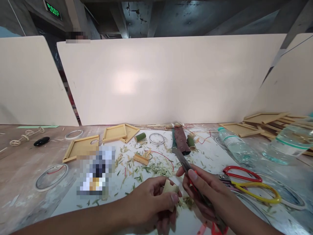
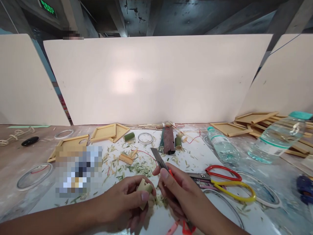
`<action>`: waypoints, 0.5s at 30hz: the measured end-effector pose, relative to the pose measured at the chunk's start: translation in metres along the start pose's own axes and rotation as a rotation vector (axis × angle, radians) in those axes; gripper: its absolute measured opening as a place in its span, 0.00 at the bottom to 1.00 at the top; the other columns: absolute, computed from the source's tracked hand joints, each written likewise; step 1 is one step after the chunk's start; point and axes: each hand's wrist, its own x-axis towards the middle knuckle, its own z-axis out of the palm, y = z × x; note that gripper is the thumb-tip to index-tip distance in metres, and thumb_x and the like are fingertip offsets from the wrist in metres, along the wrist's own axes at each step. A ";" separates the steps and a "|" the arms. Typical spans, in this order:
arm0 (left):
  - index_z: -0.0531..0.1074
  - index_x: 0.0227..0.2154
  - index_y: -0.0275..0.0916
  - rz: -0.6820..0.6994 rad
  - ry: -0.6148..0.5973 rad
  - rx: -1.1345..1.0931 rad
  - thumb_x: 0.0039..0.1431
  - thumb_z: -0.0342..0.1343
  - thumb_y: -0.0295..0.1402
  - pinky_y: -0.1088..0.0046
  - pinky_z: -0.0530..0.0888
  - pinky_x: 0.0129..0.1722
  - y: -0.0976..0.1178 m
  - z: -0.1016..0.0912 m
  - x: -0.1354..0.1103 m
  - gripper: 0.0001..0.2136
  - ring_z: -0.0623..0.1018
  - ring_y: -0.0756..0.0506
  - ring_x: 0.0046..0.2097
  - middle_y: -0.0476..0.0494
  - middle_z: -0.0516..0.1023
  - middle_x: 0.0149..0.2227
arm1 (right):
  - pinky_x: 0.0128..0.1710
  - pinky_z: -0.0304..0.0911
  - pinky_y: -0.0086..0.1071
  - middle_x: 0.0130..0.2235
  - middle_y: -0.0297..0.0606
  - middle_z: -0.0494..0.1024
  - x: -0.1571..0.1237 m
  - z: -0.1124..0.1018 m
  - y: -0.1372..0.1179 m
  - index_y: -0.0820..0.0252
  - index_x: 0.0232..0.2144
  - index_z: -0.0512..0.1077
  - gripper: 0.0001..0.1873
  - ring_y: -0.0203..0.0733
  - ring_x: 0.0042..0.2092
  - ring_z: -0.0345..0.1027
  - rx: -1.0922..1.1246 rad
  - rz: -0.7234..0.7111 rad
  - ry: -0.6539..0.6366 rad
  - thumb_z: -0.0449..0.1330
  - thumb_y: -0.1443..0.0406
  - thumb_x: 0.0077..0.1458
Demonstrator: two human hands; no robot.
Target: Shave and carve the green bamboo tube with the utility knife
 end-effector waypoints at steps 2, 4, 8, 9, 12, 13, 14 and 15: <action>0.69 0.40 0.39 0.017 0.005 -0.025 0.57 0.68 0.55 0.82 0.69 0.17 -0.001 0.000 0.000 0.25 0.76 0.52 0.20 0.49 0.78 0.25 | 0.15 0.43 0.22 0.22 0.19 0.61 0.000 0.000 -0.004 0.52 0.40 0.69 0.25 0.27 0.18 0.41 -0.065 -0.005 0.020 0.61 0.39 0.65; 0.69 0.42 0.39 0.015 -0.008 -0.042 0.56 0.70 0.54 0.81 0.71 0.18 -0.001 0.000 0.001 0.26 0.79 0.50 0.23 0.47 0.80 0.29 | 0.15 0.40 0.23 0.21 0.19 0.58 -0.001 0.001 -0.008 0.52 0.40 0.71 0.24 0.27 0.18 0.41 -0.158 0.005 0.005 0.64 0.40 0.63; 0.69 0.45 0.37 -0.007 -0.031 -0.059 0.51 0.74 0.50 0.80 0.71 0.19 0.002 -0.001 0.002 0.28 0.79 0.50 0.25 0.44 0.80 0.32 | 0.16 0.44 0.24 0.18 0.18 0.58 -0.004 0.003 -0.013 0.51 0.42 0.72 0.22 0.30 0.18 0.43 -0.245 0.037 -0.025 0.68 0.43 0.61; 0.69 0.45 0.37 -0.006 -0.027 -0.064 0.51 0.75 0.49 0.80 0.69 0.19 0.003 -0.002 0.001 0.28 0.78 0.52 0.24 0.46 0.80 0.32 | 0.17 0.44 0.24 0.19 0.19 0.58 -0.005 0.004 -0.014 0.52 0.41 0.72 0.23 0.29 0.18 0.44 -0.249 0.035 -0.025 0.67 0.42 0.61; 0.69 0.44 0.37 -0.010 -0.012 -0.079 0.53 0.75 0.46 0.81 0.65 0.21 0.004 -0.005 0.000 0.26 0.74 0.55 0.24 0.50 0.77 0.29 | 0.17 0.42 0.24 0.21 0.20 0.58 -0.006 0.002 -0.014 0.54 0.39 0.73 0.27 0.29 0.19 0.42 -0.215 0.027 -0.043 0.61 0.38 0.63; 0.69 0.44 0.37 -0.015 -0.013 -0.089 0.54 0.74 0.46 0.81 0.64 0.22 0.003 -0.007 0.000 0.25 0.72 0.55 0.23 0.50 0.76 0.28 | 0.17 0.41 0.24 0.22 0.20 0.58 -0.007 0.001 -0.015 0.54 0.39 0.73 0.28 0.29 0.19 0.42 -0.196 0.023 -0.048 0.58 0.37 0.64; 0.69 0.44 0.38 -0.022 -0.015 -0.100 0.55 0.73 0.46 0.80 0.63 0.22 0.002 -0.009 0.000 0.24 0.70 0.56 0.22 0.51 0.76 0.28 | 0.17 0.40 0.24 0.23 0.21 0.58 -0.007 0.000 -0.015 0.54 0.39 0.73 0.29 0.29 0.20 0.42 -0.192 0.015 -0.045 0.56 0.37 0.66; 0.68 0.43 0.39 -0.027 -0.016 -0.110 0.57 0.72 0.46 0.79 0.62 0.21 0.002 -0.010 0.000 0.23 0.68 0.56 0.21 0.51 0.76 0.29 | 0.18 0.41 0.25 0.23 0.22 0.59 -0.007 -0.002 -0.016 0.54 0.38 0.74 0.29 0.30 0.21 0.44 -0.214 -0.003 -0.036 0.54 0.37 0.67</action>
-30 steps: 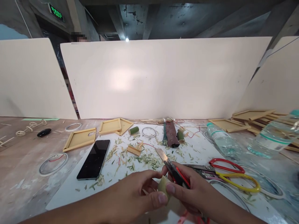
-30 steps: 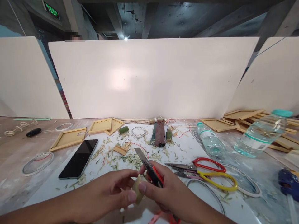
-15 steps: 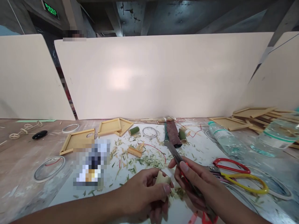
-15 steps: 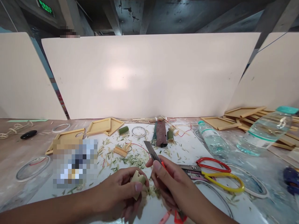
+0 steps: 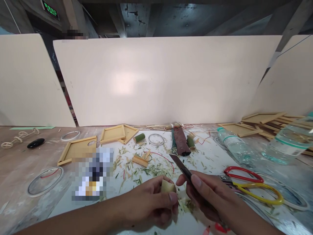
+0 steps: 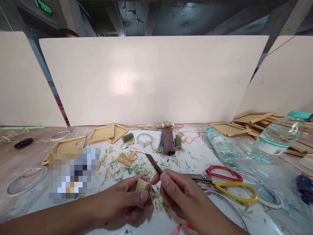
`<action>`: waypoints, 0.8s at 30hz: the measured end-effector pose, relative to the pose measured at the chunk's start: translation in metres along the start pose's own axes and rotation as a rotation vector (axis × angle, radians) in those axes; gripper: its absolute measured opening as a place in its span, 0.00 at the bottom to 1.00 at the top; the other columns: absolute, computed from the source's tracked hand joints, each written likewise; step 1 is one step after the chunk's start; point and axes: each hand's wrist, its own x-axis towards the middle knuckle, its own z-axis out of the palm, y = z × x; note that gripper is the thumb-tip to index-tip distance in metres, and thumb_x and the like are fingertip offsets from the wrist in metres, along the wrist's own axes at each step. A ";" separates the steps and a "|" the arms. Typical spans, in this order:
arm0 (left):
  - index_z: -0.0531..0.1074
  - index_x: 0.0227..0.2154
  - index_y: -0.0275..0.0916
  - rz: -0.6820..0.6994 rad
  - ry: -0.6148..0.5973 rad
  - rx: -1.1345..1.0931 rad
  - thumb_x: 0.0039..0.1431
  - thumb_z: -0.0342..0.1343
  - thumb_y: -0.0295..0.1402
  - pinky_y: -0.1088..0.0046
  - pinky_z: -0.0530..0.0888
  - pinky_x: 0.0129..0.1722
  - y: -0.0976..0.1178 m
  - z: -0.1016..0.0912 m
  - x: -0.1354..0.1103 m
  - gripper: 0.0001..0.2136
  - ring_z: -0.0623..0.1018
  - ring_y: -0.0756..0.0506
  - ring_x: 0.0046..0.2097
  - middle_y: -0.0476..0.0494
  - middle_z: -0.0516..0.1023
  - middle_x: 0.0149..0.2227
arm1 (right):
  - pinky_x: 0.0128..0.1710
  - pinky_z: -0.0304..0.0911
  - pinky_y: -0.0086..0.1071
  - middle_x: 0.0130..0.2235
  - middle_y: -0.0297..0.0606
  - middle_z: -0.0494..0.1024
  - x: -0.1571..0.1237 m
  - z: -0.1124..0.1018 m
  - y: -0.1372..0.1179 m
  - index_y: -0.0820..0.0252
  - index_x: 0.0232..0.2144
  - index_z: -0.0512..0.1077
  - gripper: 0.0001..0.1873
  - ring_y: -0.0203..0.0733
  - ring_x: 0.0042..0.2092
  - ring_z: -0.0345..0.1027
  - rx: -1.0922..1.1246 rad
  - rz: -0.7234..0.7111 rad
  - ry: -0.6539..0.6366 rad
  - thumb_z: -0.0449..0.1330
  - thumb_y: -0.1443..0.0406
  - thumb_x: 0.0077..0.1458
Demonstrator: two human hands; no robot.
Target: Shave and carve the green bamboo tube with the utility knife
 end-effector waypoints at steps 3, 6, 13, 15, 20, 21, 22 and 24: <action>0.66 0.41 0.41 -0.004 0.002 -0.001 0.60 0.69 0.47 0.79 0.59 0.20 -0.001 -0.002 0.001 0.20 0.67 0.56 0.20 0.52 0.77 0.29 | 0.26 0.59 0.26 0.29 0.30 0.71 -0.001 -0.003 -0.002 0.53 0.40 0.77 0.23 0.36 0.29 0.65 -0.184 -0.110 0.103 0.58 0.42 0.68; 0.70 0.40 0.39 0.001 -0.022 0.054 0.55 0.72 0.50 0.78 0.63 0.22 0.002 0.001 0.000 0.24 0.70 0.55 0.22 0.48 0.79 0.30 | 0.42 0.70 0.33 0.39 0.34 0.82 -0.001 -0.002 -0.001 0.50 0.49 0.77 0.18 0.47 0.43 0.76 -0.394 -0.172 0.179 0.64 0.48 0.65; 0.73 0.38 0.36 -0.009 -0.055 0.087 0.49 0.76 0.52 0.79 0.65 0.23 0.007 0.005 -0.001 0.27 0.73 0.55 0.24 0.43 0.80 0.34 | 0.38 0.73 0.33 0.37 0.33 0.85 -0.002 0.004 -0.004 0.50 0.45 0.80 0.14 0.47 0.37 0.79 -0.530 -0.242 0.211 0.62 0.52 0.65; 0.71 0.37 0.37 -0.003 -0.035 0.078 0.52 0.74 0.52 0.80 0.66 0.22 0.006 0.003 0.002 0.26 0.74 0.54 0.24 0.43 0.80 0.33 | 0.40 0.74 0.34 0.38 0.34 0.86 -0.002 0.002 -0.006 0.50 0.45 0.81 0.17 0.48 0.39 0.80 -0.500 -0.256 0.244 0.59 0.49 0.68; 0.71 0.40 0.37 -0.015 -0.002 0.038 0.55 0.72 0.50 0.81 0.69 0.20 0.002 0.000 0.005 0.24 0.76 0.53 0.23 0.45 0.79 0.30 | 0.52 0.74 0.41 0.49 0.42 0.87 -0.001 -0.004 0.005 0.52 0.52 0.82 0.27 0.55 0.51 0.79 -0.541 -0.214 0.308 0.55 0.44 0.69; 0.71 0.40 0.37 -0.020 -0.001 0.033 0.55 0.72 0.48 0.81 0.69 0.20 0.002 0.001 0.005 0.22 0.76 0.53 0.23 0.46 0.79 0.29 | 0.55 0.72 0.44 0.52 0.43 0.86 -0.001 -0.005 0.008 0.51 0.54 0.81 0.28 0.57 0.54 0.78 -0.570 -0.200 0.318 0.55 0.43 0.68; 0.71 0.39 0.37 -0.024 0.001 0.029 0.56 0.72 0.47 0.81 0.69 0.20 0.002 0.001 0.004 0.21 0.76 0.52 0.23 0.46 0.79 0.29 | 0.57 0.71 0.46 0.55 0.44 0.85 -0.002 -0.005 0.011 0.51 0.55 0.81 0.28 0.58 0.56 0.77 -0.597 -0.188 0.325 0.55 0.42 0.68; 0.71 0.38 0.38 -0.028 0.003 0.023 0.57 0.71 0.44 0.81 0.70 0.20 0.002 0.001 0.004 0.19 0.76 0.53 0.22 0.46 0.79 0.28 | 0.59 0.70 0.49 0.57 0.45 0.84 -0.004 -0.005 0.013 0.50 0.56 0.80 0.28 0.59 0.58 0.75 -0.637 -0.176 0.317 0.56 0.42 0.67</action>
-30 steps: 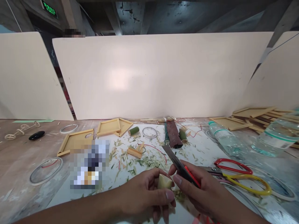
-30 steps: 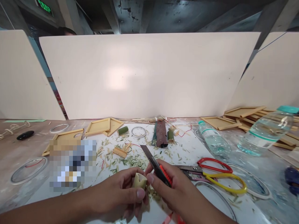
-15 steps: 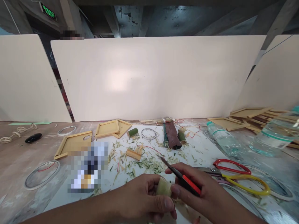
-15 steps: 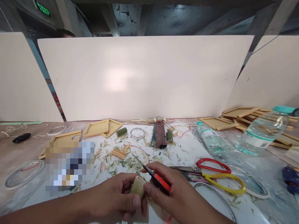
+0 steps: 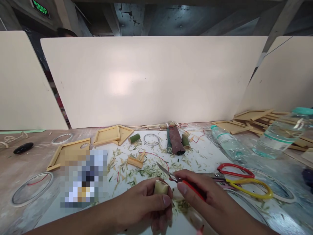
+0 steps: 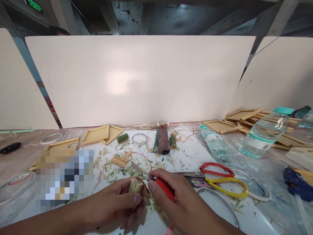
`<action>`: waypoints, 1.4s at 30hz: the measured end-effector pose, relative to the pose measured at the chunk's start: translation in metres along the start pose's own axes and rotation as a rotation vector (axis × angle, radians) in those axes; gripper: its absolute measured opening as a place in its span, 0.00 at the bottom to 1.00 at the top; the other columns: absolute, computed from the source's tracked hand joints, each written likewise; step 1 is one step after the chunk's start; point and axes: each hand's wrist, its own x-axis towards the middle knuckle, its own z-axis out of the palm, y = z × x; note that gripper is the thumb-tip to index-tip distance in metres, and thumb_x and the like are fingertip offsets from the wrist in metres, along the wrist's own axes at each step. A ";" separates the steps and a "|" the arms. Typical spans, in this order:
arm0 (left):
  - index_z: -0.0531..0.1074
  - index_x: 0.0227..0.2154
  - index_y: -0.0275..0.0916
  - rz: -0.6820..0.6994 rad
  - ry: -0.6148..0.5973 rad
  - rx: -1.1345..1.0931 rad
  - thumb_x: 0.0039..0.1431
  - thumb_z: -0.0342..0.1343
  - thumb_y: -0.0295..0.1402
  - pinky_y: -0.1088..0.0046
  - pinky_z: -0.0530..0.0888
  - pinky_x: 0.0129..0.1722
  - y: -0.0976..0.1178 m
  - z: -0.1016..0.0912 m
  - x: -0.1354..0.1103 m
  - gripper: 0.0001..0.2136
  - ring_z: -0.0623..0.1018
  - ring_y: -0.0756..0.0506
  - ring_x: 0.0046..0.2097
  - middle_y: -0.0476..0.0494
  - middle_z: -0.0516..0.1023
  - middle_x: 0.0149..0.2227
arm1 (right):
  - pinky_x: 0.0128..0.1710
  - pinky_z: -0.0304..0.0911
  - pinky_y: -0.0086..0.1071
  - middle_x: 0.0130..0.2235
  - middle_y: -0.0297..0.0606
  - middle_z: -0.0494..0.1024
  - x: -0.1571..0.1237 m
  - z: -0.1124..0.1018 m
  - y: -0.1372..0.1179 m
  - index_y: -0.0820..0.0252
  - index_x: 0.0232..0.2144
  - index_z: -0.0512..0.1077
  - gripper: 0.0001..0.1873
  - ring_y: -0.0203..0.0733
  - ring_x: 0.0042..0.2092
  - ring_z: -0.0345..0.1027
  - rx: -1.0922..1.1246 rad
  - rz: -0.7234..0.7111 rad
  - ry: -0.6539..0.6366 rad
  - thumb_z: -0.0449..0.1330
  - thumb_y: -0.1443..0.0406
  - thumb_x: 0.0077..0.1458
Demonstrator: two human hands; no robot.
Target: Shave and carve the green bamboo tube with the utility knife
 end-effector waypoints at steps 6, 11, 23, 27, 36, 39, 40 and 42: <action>0.69 0.37 0.39 0.020 0.016 0.001 0.57 0.71 0.44 0.80 0.70 0.22 0.000 -0.002 -0.001 0.18 0.76 0.53 0.23 0.49 0.77 0.27 | 0.60 0.70 0.49 0.57 0.45 0.83 -0.005 0.000 -0.005 0.51 0.56 0.80 0.25 0.58 0.58 0.76 0.022 -0.038 -0.004 0.60 0.47 0.65; 0.70 0.39 0.39 0.028 0.007 0.014 0.58 0.72 0.43 0.81 0.64 0.21 0.002 -0.001 -0.004 0.19 0.71 0.55 0.21 0.53 0.75 0.23 | 0.57 0.71 0.45 0.57 0.45 0.83 -0.001 -0.005 -0.006 0.50 0.57 0.79 0.21 0.59 0.59 0.75 0.018 -0.166 -0.053 0.59 0.52 0.69; 0.71 0.33 0.39 0.005 0.096 0.063 0.56 0.72 0.44 0.79 0.58 0.21 0.003 0.000 -0.004 0.18 0.65 0.55 0.20 0.55 0.71 0.19 | 0.34 0.61 0.32 0.31 0.30 0.79 0.009 -0.013 -0.023 0.52 0.33 0.73 0.14 0.42 0.33 0.72 -0.071 -0.108 -0.253 0.59 0.54 0.70; 0.73 0.32 0.37 0.021 0.074 0.079 0.54 0.74 0.43 0.78 0.61 0.24 0.003 0.000 -0.005 0.18 0.66 0.55 0.22 0.54 0.71 0.20 | 0.33 0.59 0.31 0.31 0.29 0.78 0.010 -0.013 -0.019 0.53 0.32 0.72 0.14 0.40 0.33 0.70 -0.075 -0.136 -0.287 0.60 0.55 0.69; 0.65 0.34 0.43 0.054 0.119 0.040 0.46 0.79 0.43 0.77 0.61 0.23 -0.002 0.003 -0.006 0.26 0.66 0.55 0.22 0.59 0.69 0.21 | 0.30 0.59 0.30 0.32 0.31 0.81 0.006 -0.003 -0.008 0.53 0.32 0.72 0.14 0.40 0.32 0.72 -0.185 -0.203 -0.378 0.59 0.55 0.69; 0.64 0.34 0.43 0.045 0.157 0.050 0.47 0.78 0.45 0.76 0.60 0.23 -0.003 0.004 -0.006 0.26 0.65 0.55 0.21 0.60 0.68 0.21 | 0.30 0.60 0.30 0.33 0.32 0.82 0.005 0.000 -0.005 0.52 0.35 0.74 0.10 0.40 0.32 0.75 -0.269 -0.250 -0.356 0.60 0.57 0.69; 0.64 0.34 0.43 0.041 0.168 0.055 0.47 0.78 0.46 0.76 0.60 0.23 -0.004 0.005 -0.006 0.26 0.64 0.55 0.21 0.59 0.68 0.22 | 0.30 0.61 0.31 0.34 0.33 0.83 0.004 0.000 -0.005 0.52 0.36 0.75 0.08 0.42 0.32 0.76 -0.308 -0.268 -0.342 0.60 0.58 0.68; 0.64 0.33 0.43 0.033 0.189 0.063 0.46 0.78 0.48 0.76 0.58 0.22 -0.004 0.006 -0.005 0.27 0.64 0.56 0.21 0.59 0.68 0.22 | 0.30 0.64 0.32 0.35 0.35 0.84 0.002 0.002 -0.002 0.51 0.39 0.77 0.06 0.45 0.33 0.79 -0.380 -0.314 -0.311 0.61 0.60 0.68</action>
